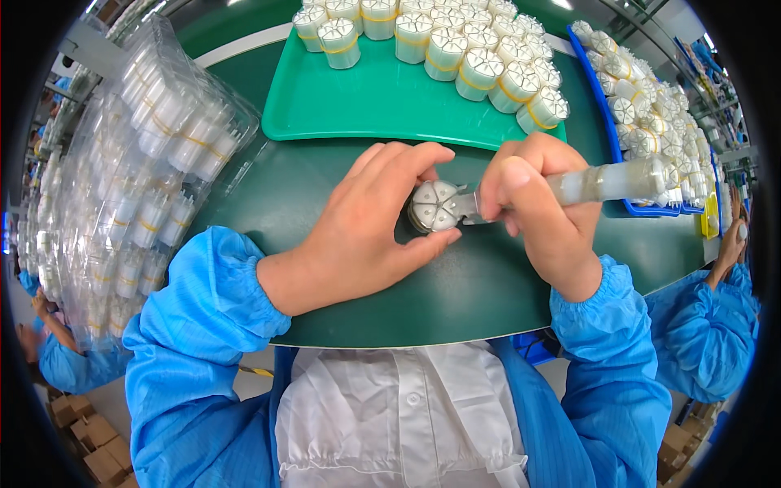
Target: The person repeatedly picks up small cylindrical candles from a green tray, uses a handheld tool to press or adjust the wick area on the top surface, and places the finished candles into a clear plastic packaging tray. The process is repetitive and performed at a steady pace on a green workbench.
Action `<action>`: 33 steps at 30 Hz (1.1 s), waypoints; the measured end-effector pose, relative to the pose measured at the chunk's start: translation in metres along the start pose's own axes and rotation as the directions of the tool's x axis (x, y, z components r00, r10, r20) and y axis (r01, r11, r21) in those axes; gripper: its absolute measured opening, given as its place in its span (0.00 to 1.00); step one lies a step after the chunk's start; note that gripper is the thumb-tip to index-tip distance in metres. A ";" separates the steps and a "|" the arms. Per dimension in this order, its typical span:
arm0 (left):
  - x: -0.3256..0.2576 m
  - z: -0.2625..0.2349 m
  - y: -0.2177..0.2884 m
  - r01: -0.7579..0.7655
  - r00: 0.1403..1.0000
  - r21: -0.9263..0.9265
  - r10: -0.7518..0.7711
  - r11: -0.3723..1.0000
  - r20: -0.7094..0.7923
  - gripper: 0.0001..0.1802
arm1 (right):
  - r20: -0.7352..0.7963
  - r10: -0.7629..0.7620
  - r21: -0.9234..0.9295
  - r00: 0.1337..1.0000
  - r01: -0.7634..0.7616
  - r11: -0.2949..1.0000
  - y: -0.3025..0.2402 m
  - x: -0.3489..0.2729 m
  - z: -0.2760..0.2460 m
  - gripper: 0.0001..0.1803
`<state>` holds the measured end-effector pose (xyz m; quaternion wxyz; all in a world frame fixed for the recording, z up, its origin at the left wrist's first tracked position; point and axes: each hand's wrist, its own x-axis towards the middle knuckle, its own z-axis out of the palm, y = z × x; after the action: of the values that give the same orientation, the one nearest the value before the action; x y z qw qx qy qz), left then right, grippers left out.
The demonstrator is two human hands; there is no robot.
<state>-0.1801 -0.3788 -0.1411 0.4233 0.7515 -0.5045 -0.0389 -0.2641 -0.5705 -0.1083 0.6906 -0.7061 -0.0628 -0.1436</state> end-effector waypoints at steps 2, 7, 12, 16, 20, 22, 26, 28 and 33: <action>-0.002 0.001 0.001 -0.031 0.999 -0.031 0.030 0.999 -0.024 0.39 | -0.063 -0.027 0.029 0.998 0.029 0.999 -0.004 0.000 -0.001 0.15; -0.002 0.007 -0.003 -0.105 0.993 -0.128 0.098 0.986 -0.060 0.39 | -0.050 -0.015 0.107 0.999 0.021 0.994 -0.005 0.002 -0.005 0.14; -0.003 0.007 -0.004 -0.012 1.000 -0.124 0.013 0.992 0.008 0.36 | -0.016 0.005 0.005 1.000 -0.005 1.000 0.002 0.001 -0.002 0.13; -0.009 0.004 -0.007 -0.007 1.000 -0.113 0.009 0.994 0.015 0.32 | -0.043 0.004 -0.049 0.999 -0.006 0.999 0.001 0.001 0.002 0.14; -0.014 -0.018 0.008 -0.026 0.998 -0.059 0.022 0.998 -0.056 0.31 | -0.097 -0.042 -0.009 0.994 0.042 0.999 -0.007 -0.002 -0.005 0.13; -0.016 -0.039 0.028 -0.141 0.969 0.179 0.173 0.974 -0.177 0.31 | -0.069 -0.079 -0.032 0.994 0.077 0.996 -0.003 -0.003 -0.005 0.13; -0.035 -0.113 0.040 0.025 0.802 0.726 0.420 0.687 -0.425 0.34 | -0.018 -0.031 -0.081 0.999 0.029 0.996 -0.002 -0.007 0.002 0.13; -0.039 -0.139 0.043 0.203 0.818 0.795 0.348 0.572 -0.459 0.27 | -0.013 -0.041 -0.107 0.999 0.039 0.993 -0.001 -0.009 0.005 0.13; -0.045 -0.157 0.030 0.277 0.936 0.871 0.092 0.405 -0.340 0.29 | 0.015 -0.058 -0.162 0.998 0.059 0.985 0.001 -0.009 0.003 0.13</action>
<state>-0.1476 -0.2531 -0.0371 0.0233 0.8814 -0.3209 0.3457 -0.2720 -0.5665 -0.1123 0.6258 -0.7586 -0.0752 -0.1648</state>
